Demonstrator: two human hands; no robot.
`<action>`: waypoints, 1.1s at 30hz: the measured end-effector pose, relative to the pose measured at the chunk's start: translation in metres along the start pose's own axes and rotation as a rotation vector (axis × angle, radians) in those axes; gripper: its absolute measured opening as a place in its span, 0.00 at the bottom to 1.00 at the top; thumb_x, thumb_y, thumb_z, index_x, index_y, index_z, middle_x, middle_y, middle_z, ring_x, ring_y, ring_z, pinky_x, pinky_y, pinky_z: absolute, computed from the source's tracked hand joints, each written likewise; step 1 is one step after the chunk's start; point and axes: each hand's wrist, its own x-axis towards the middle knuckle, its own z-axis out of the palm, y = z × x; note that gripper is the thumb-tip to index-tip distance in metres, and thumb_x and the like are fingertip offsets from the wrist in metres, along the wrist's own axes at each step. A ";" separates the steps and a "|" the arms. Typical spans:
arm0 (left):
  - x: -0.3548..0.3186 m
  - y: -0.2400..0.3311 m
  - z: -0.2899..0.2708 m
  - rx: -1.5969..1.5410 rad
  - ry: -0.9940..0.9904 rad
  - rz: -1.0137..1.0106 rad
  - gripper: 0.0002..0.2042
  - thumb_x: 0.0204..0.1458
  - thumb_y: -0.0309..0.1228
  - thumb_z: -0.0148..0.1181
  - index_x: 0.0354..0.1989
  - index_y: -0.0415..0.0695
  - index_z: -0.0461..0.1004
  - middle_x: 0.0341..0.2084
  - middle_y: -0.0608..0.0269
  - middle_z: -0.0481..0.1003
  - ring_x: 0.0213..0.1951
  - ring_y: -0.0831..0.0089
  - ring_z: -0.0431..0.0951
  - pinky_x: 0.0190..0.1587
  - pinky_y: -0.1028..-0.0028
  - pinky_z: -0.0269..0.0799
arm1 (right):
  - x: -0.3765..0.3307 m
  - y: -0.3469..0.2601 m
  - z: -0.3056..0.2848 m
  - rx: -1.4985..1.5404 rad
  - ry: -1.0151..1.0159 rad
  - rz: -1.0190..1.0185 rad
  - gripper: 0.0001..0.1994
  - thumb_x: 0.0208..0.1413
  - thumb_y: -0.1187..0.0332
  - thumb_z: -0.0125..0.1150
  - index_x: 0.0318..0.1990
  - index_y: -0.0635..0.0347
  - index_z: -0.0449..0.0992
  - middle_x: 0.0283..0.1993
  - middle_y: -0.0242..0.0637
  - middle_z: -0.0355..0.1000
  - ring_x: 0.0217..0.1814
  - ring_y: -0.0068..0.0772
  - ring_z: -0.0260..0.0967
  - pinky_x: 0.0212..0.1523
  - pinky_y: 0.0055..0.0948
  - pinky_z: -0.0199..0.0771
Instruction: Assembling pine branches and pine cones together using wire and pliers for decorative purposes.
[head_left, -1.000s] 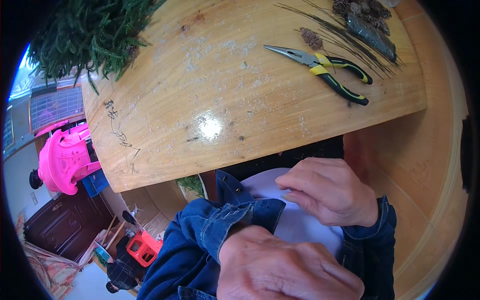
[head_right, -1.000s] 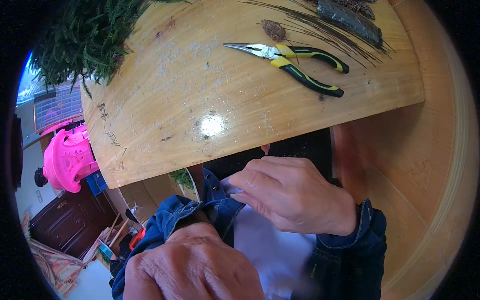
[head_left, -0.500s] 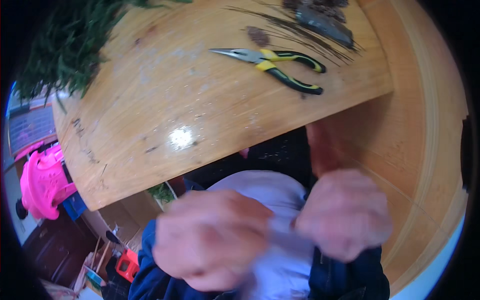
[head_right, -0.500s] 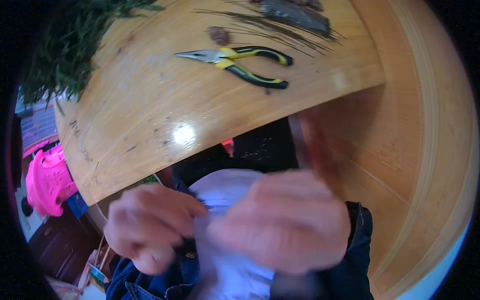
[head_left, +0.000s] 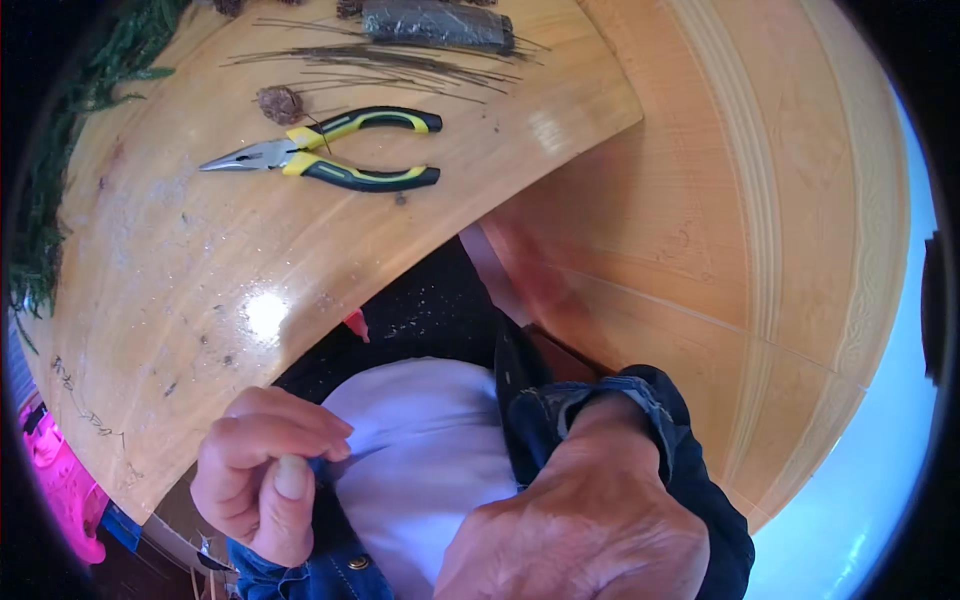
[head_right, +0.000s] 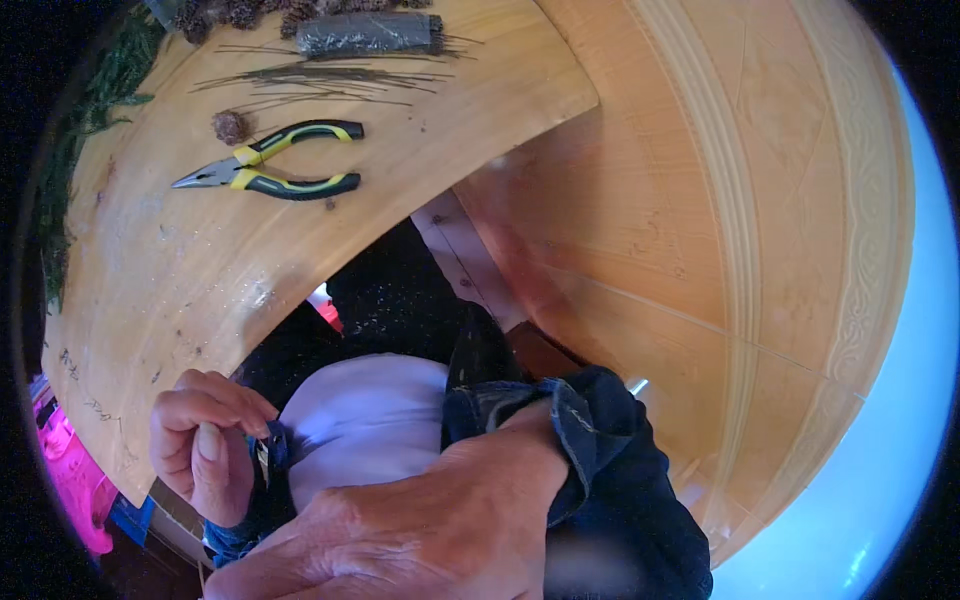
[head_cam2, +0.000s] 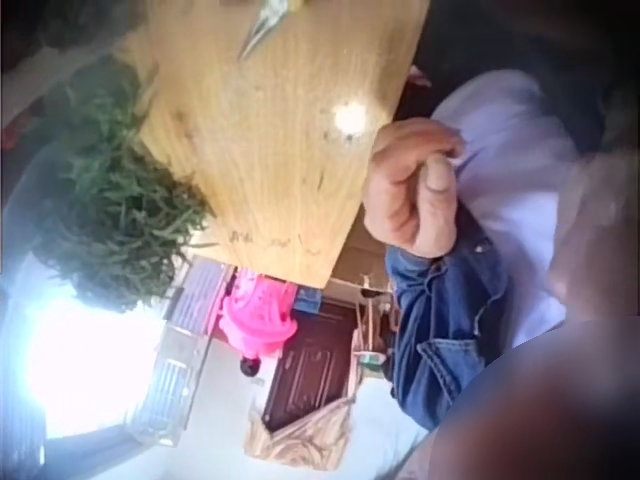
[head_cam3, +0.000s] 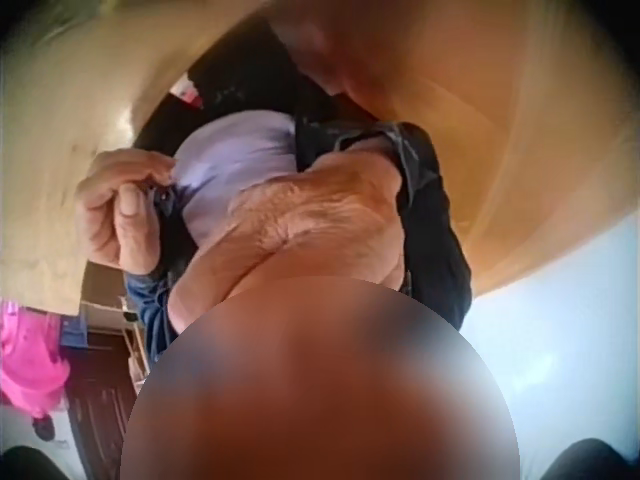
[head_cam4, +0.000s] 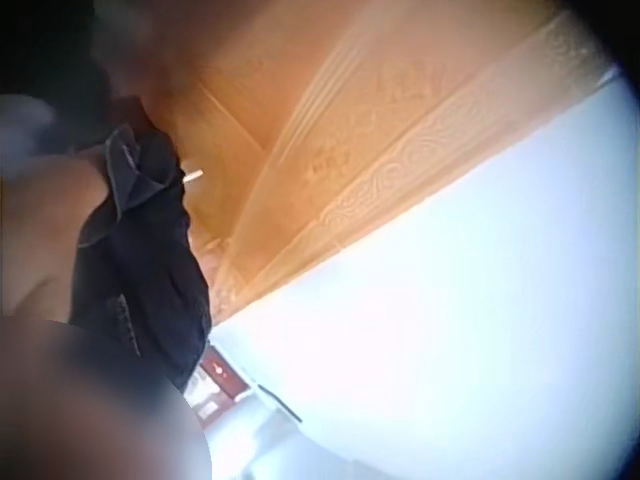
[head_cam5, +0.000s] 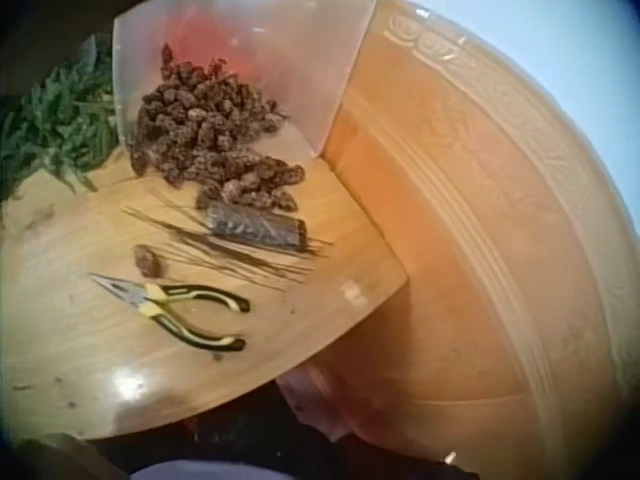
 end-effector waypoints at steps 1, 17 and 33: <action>0.002 0.000 0.002 -0.014 -0.004 -0.011 0.08 0.57 0.29 0.52 0.32 0.36 0.68 0.25 0.50 0.73 0.28 0.68 0.74 0.33 0.74 0.70 | -0.003 0.004 -0.001 -0.025 0.054 -0.110 0.17 0.58 0.58 0.56 0.38 0.68 0.71 0.28 0.44 0.61 0.26 0.38 0.64 0.24 0.26 0.63; 0.010 0.000 0.013 0.089 0.000 0.003 0.09 0.58 0.31 0.50 0.35 0.36 0.68 0.27 0.50 0.74 0.29 0.68 0.73 0.36 0.73 0.70 | -0.012 0.011 -0.023 -0.627 0.279 -0.529 0.08 0.52 0.70 0.58 0.34 0.66 0.73 0.31 0.48 0.68 0.22 0.36 0.68 0.17 0.26 0.66; 0.004 -0.001 0.042 -1.098 0.167 -0.202 0.35 0.62 0.55 0.27 0.64 0.35 0.54 0.59 0.47 0.63 0.58 0.62 0.67 0.64 0.67 0.55 | 0.033 0.061 -0.056 -1.543 0.382 -0.289 0.28 0.47 0.51 0.51 0.51 0.63 0.70 0.58 0.49 0.64 0.62 0.54 0.60 0.58 0.49 0.58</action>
